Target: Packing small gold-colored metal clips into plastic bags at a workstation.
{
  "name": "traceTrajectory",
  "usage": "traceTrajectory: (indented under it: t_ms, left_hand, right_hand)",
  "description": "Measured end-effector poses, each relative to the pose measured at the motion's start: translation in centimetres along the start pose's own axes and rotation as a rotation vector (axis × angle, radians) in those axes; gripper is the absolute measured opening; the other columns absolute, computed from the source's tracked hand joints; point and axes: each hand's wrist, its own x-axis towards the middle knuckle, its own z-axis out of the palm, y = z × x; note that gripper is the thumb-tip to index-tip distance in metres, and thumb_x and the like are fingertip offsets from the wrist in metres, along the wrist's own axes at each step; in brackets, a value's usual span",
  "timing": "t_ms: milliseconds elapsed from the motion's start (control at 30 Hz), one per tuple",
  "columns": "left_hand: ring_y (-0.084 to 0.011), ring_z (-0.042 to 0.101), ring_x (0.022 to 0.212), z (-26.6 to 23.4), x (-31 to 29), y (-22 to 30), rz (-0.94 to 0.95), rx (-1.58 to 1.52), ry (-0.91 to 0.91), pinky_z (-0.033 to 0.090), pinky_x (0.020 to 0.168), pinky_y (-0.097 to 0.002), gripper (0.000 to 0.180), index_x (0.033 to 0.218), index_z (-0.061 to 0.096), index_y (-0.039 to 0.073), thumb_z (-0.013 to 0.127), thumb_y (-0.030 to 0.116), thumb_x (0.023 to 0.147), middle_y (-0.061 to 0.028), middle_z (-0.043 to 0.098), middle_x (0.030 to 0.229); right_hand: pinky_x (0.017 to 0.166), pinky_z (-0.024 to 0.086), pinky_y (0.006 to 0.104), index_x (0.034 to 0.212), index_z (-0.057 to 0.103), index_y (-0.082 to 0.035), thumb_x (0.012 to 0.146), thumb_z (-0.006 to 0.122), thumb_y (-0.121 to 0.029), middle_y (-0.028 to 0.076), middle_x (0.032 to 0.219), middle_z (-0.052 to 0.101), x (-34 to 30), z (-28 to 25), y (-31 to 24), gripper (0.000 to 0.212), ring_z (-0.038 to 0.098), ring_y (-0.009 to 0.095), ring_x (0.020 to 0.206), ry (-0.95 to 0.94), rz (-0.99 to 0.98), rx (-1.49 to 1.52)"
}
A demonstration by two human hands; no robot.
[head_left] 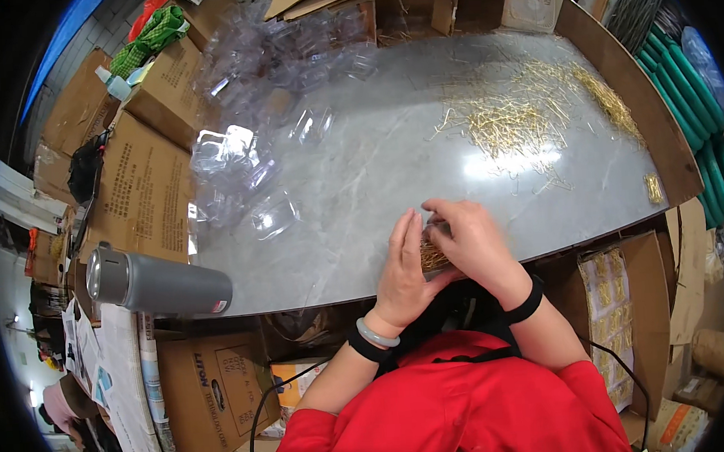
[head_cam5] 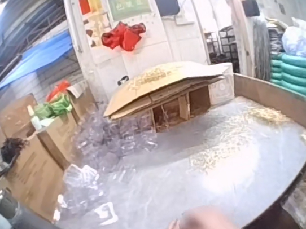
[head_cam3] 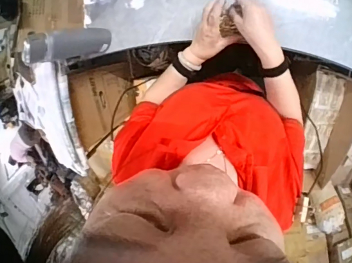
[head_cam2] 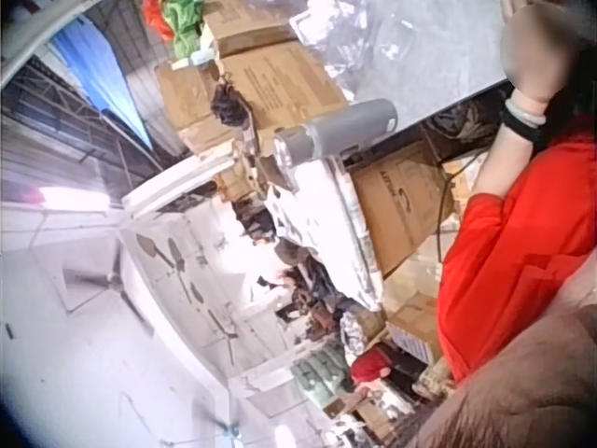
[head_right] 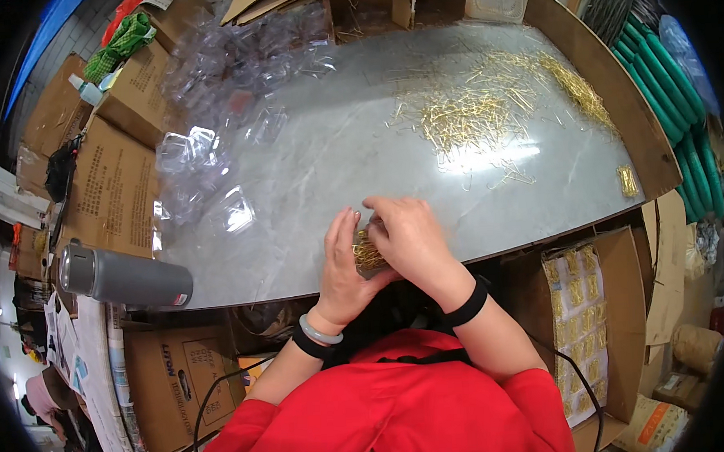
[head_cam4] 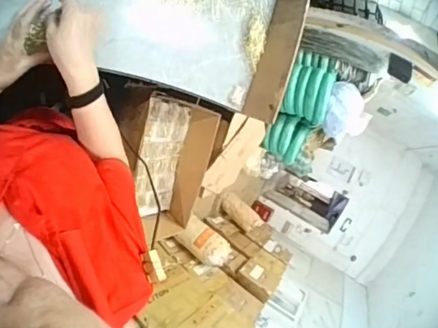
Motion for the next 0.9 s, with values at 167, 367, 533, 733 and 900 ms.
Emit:
traceTrajectory:
  t_ms: [167,367,533,733,900]
  left_hand:
    - [-0.0438,0.04,0.137,0.7,-0.6,-0.3,-0.101,-0.025,-0.01,0.04,0.111,-0.0461,0.105,0.154,0.018,0.0,0.086,0.02,0.076,-0.027,0.032,0.152]
    - [-0.0402,0.047,0.132,-0.1,-0.6,-0.4,-0.124,0.042,-0.006,0.044,0.107,-0.0454,0.109,0.155,0.02,0.001,0.089,0.017,0.072,-0.0239,0.034,0.15]
    - [-0.0399,0.047,0.132,0.8,-0.1,-0.2,-0.172,0.096,-0.06,0.043,0.107,-0.0446,0.102,0.151,0.028,-0.002,0.089,0.022,0.073,-0.0254,0.045,0.143]
    - [-0.0409,0.044,0.135,0.2,-0.9,-0.4,-0.293,0.024,-0.102,0.035,0.113,-0.0449,0.085,0.146,0.038,-0.006,0.08,0.03,0.081,-0.0266,0.042,0.148]
    - [-0.0428,0.041,0.134,0.2,-0.8,-1.1,-0.127,0.242,-0.212,0.033,0.111,-0.0518,0.07,0.142,0.042,-0.005,0.07,0.035,0.092,-0.0257,0.044,0.144]
  right_hand:
    - [0.081,0.048,0.0397,0.1,0.071,-0.006,0.084,0.065,-0.001,0.01,0.085,0.071,-0.4,-0.5,0.5,0.018,0.065,0.03,0.082,0.203,-0.195,-0.047]
    - [0.081,0.05,0.041,0.101,0.07,-0.005,0.084,0.063,0.003,0.01,0.087,0.071,-2.2,-1.7,0.6,0.02,0.066,0.031,0.084,0.114,-0.242,-0.075]
    - [0.083,0.052,0.0406,0.106,0.07,-0.004,0.087,0.064,0.004,0.011,0.093,0.072,-3.0,-2.5,1.9,0.021,0.067,0.031,0.091,0.397,0.077,0.299]
    - [0.087,0.048,0.0475,0.095,0.066,-0.003,0.077,0.065,-0.005,0.015,0.102,0.065,-2.9,0.6,2.4,0.018,0.06,0.036,0.097,0.31,-0.32,0.138]
    - [0.09,0.049,0.0434,0.108,0.067,-0.003,0.092,0.064,-0.011,0.013,0.104,0.067,-4.7,-1.7,3.2,0.018,0.061,0.036,0.097,0.263,-0.086,0.108]
